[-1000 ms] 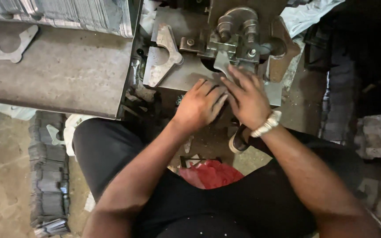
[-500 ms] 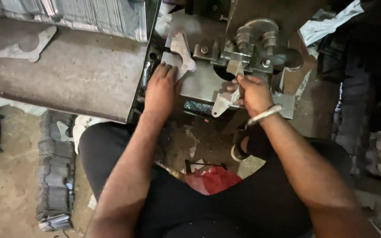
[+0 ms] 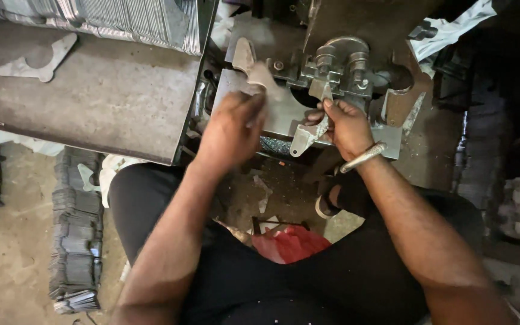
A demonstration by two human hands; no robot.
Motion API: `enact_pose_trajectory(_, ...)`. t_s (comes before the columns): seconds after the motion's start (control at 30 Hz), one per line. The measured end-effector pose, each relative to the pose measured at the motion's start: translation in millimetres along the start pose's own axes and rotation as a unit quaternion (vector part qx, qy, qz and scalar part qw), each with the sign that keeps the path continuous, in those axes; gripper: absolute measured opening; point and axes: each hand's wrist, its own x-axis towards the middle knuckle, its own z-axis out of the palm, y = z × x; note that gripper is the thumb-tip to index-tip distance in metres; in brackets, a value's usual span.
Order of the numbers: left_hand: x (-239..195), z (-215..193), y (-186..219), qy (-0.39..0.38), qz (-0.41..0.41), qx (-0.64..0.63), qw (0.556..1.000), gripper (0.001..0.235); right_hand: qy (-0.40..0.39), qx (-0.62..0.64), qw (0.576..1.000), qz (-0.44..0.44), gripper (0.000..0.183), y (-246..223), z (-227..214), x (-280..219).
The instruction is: The recorder is using a industrial press machine to shape small metal components.
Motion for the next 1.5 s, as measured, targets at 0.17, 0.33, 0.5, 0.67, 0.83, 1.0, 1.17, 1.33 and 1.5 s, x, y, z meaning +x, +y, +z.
enact_pose_trajectory(0.17, -6, 3, 30, -0.053, 0.086, -0.106, 0.989, 0.032, 0.024, 0.015, 0.999, -0.032, 0.018, 18, -10, 3)
enact_pose_trajectory(0.33, -7, 43, 30, -0.051, 0.169, -0.085, 0.981, 0.039, 0.064, -0.034, 0.997, -0.033, 0.012, 16, -35, -27)
enact_pose_trajectory(0.5, -8, 91, 31, -0.014, 0.197, 0.033, 0.980, 0.039, 0.230, -0.426, 0.833, -0.268, 0.017, -50, -66, -105)
enact_pose_trajectory(0.67, -10, 109, 35, -0.001, 0.155, 0.012, 0.988, 0.038, 0.295, -0.308, 0.868, -0.255, 0.018, -63, -143, -55)
enact_pose_trajectory(0.83, -11, 105, 37, -0.042, 0.159, 0.050, 0.985, 0.044, 0.327, -0.410, 0.750, -0.403, 0.020, -47, -185, 12)
enact_pose_trajectory(1.0, -9, 104, 34, -0.030, 0.173, 0.050, 0.983, 0.045, 0.392, -0.488, 0.672, -0.396, 0.016, -48, -138, 15)
enact_pose_trajectory(1.17, -11, 103, 39, -0.031, 0.155, 0.032, 0.987, 0.045, 0.413, -0.380, 0.695, -0.450, 0.010, -24, -125, -11)
enact_pose_trajectory(1.33, -10, 99, 37, -0.007, 0.155, 0.010, 0.988, 0.044, 0.212, -0.439, 0.763, -0.424, 0.023, -32, -25, -94)
enact_pose_trajectory(1.5, -13, 98, 35, 0.000, 0.162, -0.004, 0.987, 0.039, 0.097, -0.525, 0.727, -0.432, 0.054, -8, 4, -78)
